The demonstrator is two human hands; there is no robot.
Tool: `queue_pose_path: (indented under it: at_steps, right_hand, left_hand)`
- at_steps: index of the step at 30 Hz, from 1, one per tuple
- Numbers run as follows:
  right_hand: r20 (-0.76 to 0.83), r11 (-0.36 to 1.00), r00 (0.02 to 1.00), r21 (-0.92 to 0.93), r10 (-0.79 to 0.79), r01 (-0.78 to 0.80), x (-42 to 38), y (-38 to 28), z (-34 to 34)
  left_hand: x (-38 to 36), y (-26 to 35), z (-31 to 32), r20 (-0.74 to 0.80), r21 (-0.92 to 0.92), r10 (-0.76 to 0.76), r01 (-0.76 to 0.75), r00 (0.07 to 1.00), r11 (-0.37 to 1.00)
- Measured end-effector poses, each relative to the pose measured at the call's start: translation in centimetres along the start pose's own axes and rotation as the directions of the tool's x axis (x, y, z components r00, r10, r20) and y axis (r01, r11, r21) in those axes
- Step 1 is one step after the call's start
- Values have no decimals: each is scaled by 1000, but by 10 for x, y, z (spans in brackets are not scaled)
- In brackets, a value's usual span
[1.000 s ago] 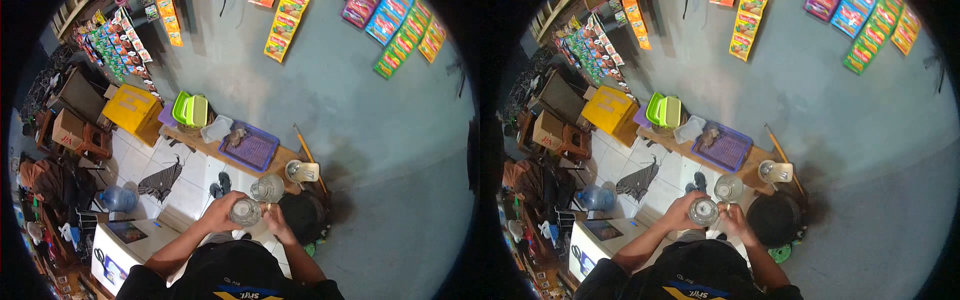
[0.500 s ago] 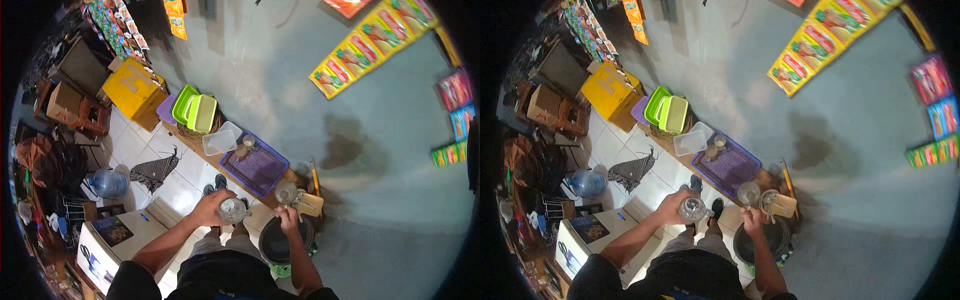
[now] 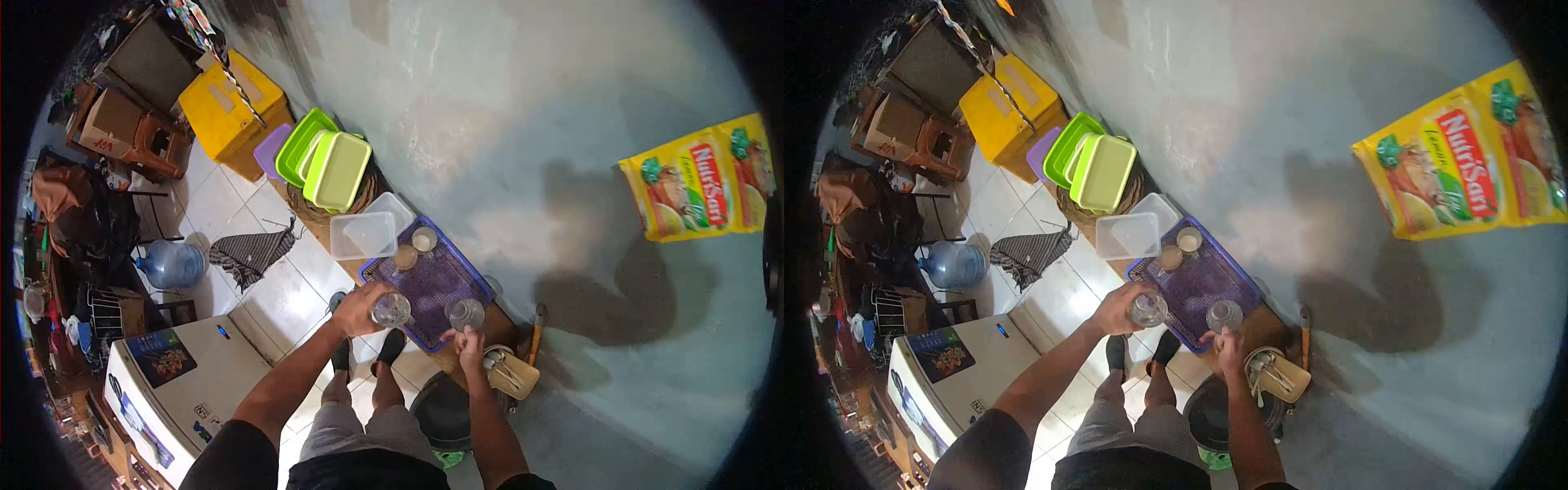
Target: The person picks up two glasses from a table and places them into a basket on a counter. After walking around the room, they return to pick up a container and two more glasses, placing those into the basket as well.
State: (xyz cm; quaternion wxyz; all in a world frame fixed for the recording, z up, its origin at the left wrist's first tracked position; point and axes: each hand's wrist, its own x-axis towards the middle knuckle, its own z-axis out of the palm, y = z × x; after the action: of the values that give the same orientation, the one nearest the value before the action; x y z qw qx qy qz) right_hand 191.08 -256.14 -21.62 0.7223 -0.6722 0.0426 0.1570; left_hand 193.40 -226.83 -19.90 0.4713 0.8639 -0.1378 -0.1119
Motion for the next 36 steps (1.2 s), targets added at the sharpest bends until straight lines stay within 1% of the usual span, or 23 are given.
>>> queue_pose_path:
  at_steps: [1,3,5,7,9,10,11,12,13,15,16,18,19,21,23,25,27,28,31,32,33,34,36]
  right_hand:
    - [5,1000,1000,0,4,-4,7,6,-2]
    - [-7,994,994,-17,109,-109,19,15,-6]
    - [0,992,992,-18,125,-125,30,35,-17]
    - [6,990,990,-20,139,-139,39,43,-22]
    - [-1,968,992,-220,125,-122,46,51,-26]
    - [0,968,992,-219,126,-123,48,56,-28]
    - [-18,955,989,-261,144,-143,51,61,-29]
    - [-37,939,986,-302,160,-164,55,70,-33]
    - [-37,939,986,-300,163,-167,59,81,-37]
    - [-37,933,990,-332,134,-139,66,98,-42]
    - [-39,933,990,-331,137,-142,69,104,-44]
    - [-26,967,989,-211,143,-145,77,109,-45]
    - [-28,967,989,-210,142,-145,81,109,-44]
    - [-24,959,962,-78,272,-273,85,112,-43]
    - [-7,954,959,-99,282,-282,90,118,-44]
    - [12,949,956,-121,294,-290,93,134,-48]
    - [73,967,967,-87,245,-238,97,144,-50]
    - [72,966,966,-87,250,-243,99,146,-50]
    - [80,948,948,-111,309,-299,105,143,-43]
    - [79,956,957,-122,277,-267,107,137,-39]
    - [78,963,967,-133,244,-233,110,136,-37]
    - [76,963,966,-128,246,-236,112,135,-35]
    - [34,936,969,-270,246,-228,117,133,-30]
  left_hand:
    - [5,-12,7,9,-27,-1,2,1000,1000]
    - [10,-25,12,5,-34,-13,14,1000,999]
    - [16,-33,13,5,-44,-24,24,1000,999]
    - [18,-40,13,-16,-20,3,-4,1000,1000]
    - [19,-47,14,-19,-25,-5,4,1000,1000]
    - [19,-50,15,-20,-28,-7,6,1000,1000]
    - [20,-53,15,-20,-28,-8,8,1000,1000]
    - [21,-57,16,-28,83,-21,23,999,996]
    - [20,-59,16,-36,192,-34,40,999,981]
    - [23,-64,15,-34,159,-50,54,998,986]
    - [25,-65,14,-35,125,-63,67,997,990]
    - [26,-66,12,-39,131,-82,86,996,988]
    - [28,-66,10,-45,140,-99,104,994,985]
    - [32,-72,9,-57,136,-95,102,994,985]
    - [33,-77,11,-65,127,-98,105,993,986]
    - [37,-71,4,10,137,-192,189,981,972]
    - [38,-80,8,0,148,-166,164,986,975]
    - [38,-84,11,-12,159,-136,136,991,978]
    - [38,-92,19,-32,184,-159,162,987,970]
    - [36,-92,20,-25,185,-161,163,987,969]
    - [36,-88,19,-11,193,-198,197,980,961]
    - [36,-85,18,2,203,-236,231,972,952]
    - [35,-84,21,-2,206,-247,243,969,948]
